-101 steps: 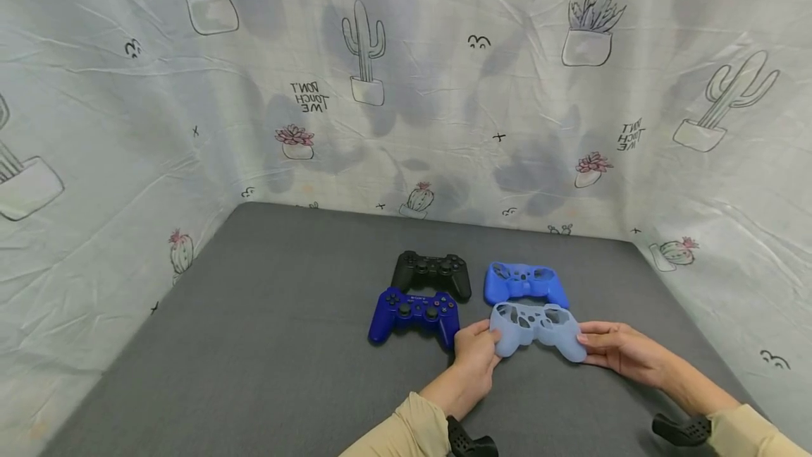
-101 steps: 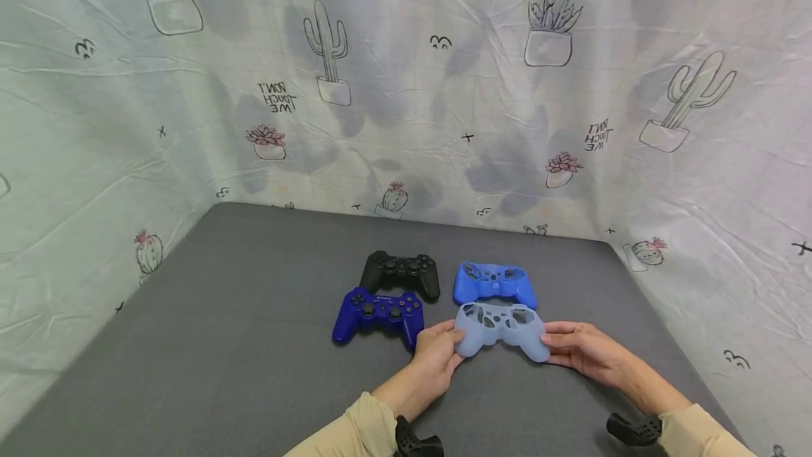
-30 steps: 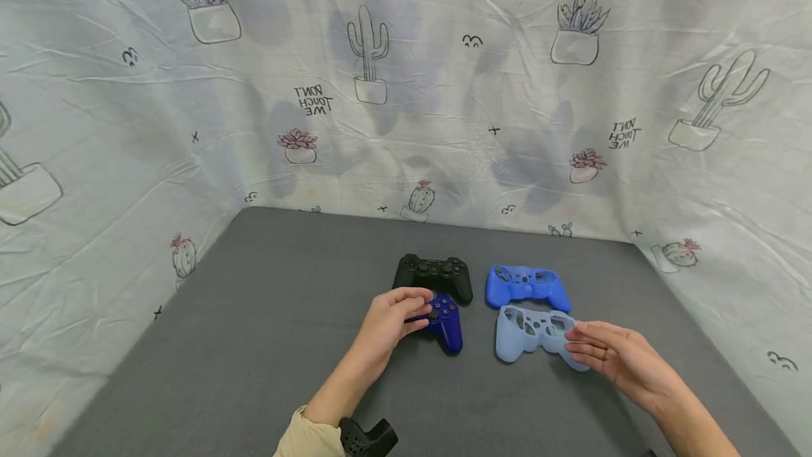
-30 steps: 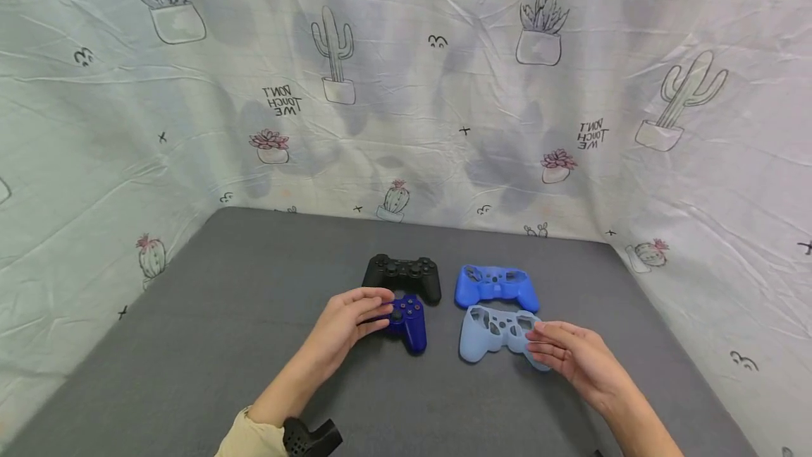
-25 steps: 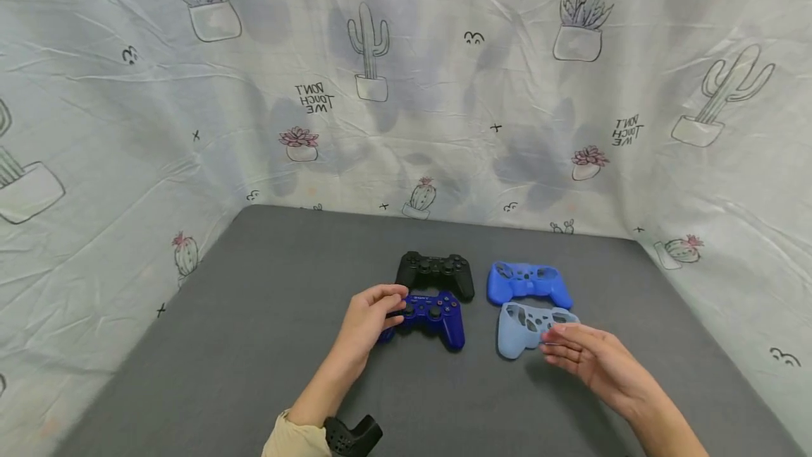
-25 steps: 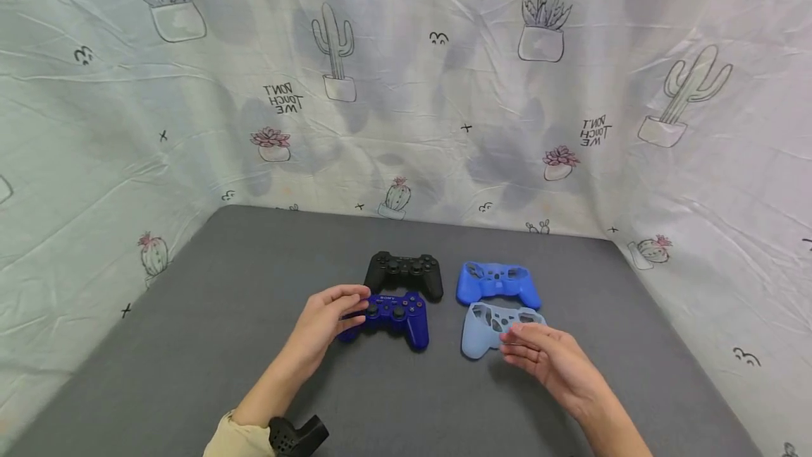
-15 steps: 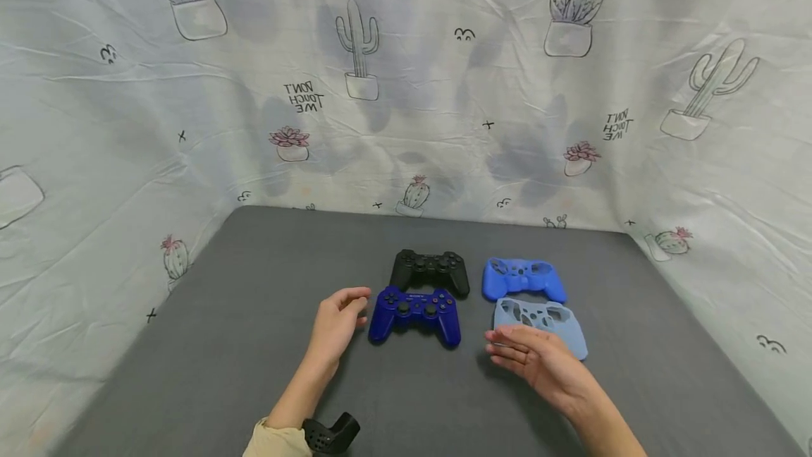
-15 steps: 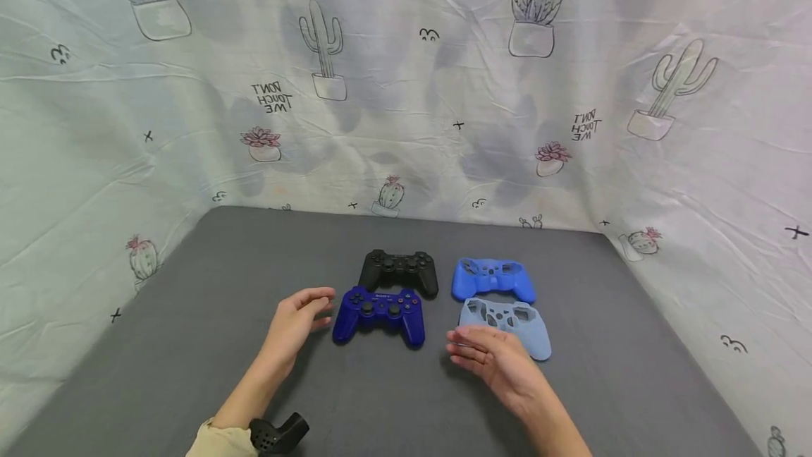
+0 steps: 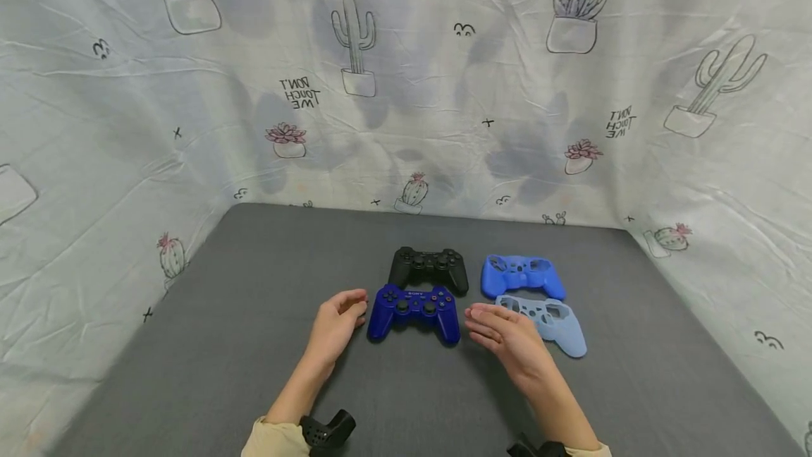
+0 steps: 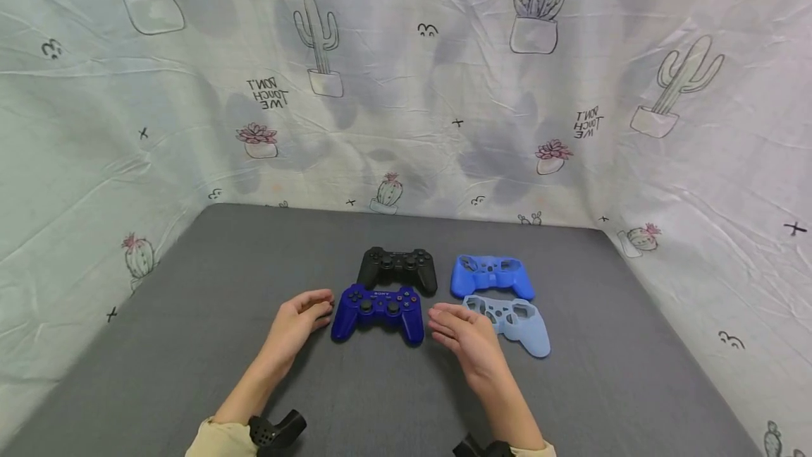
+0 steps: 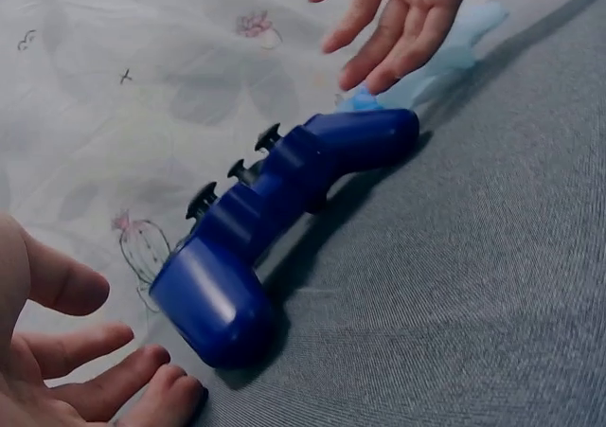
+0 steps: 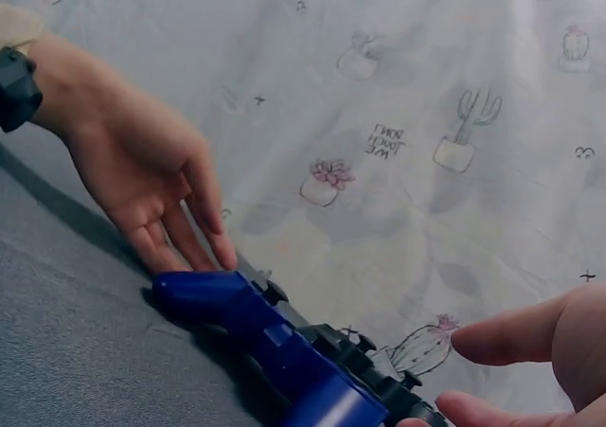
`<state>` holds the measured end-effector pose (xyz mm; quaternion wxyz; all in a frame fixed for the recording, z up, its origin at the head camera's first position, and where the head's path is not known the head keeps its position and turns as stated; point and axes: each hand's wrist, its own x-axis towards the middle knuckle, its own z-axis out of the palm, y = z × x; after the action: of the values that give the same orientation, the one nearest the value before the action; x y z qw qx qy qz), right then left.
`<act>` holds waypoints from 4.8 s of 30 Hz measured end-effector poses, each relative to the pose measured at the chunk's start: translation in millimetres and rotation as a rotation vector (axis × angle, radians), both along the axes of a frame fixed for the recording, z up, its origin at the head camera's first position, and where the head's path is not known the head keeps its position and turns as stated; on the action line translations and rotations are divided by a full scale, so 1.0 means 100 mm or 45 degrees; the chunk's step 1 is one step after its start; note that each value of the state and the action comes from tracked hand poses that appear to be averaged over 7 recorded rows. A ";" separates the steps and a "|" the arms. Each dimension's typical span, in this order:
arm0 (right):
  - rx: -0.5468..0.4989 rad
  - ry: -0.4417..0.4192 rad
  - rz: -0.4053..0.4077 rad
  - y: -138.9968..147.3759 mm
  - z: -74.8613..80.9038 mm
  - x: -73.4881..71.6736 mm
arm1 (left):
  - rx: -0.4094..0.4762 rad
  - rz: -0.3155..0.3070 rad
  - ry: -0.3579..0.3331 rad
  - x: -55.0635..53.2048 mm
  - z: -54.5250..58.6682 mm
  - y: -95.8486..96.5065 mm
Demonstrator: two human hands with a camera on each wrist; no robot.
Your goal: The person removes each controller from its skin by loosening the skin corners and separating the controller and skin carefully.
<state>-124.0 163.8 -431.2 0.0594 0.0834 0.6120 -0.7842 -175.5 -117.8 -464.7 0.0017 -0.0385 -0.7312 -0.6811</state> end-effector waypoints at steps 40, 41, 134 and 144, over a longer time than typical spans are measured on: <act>-0.072 0.007 -0.043 -0.13 -0.37 -0.10 | -0.030 -0.093 0.026 -0.08 -0.21 -0.03; -0.068 0.011 -0.044 -0.13 -0.37 -0.09 | -0.046 -0.088 0.035 -0.08 -0.21 -0.03; 0.031 0.001 -0.160 0.20 -0.36 -0.15 | 0.472 -0.342 -0.175 0.12 -0.23 0.18; 0.050 0.011 -0.205 0.17 -0.43 -0.16 | 0.447 -0.326 -0.164 0.12 -0.27 0.18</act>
<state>-140.5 180.5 -474.6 -0.0082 0.1301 0.6187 -0.7747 -163.2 -99.4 -491.4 -0.1248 -0.0867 -0.5892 -0.7936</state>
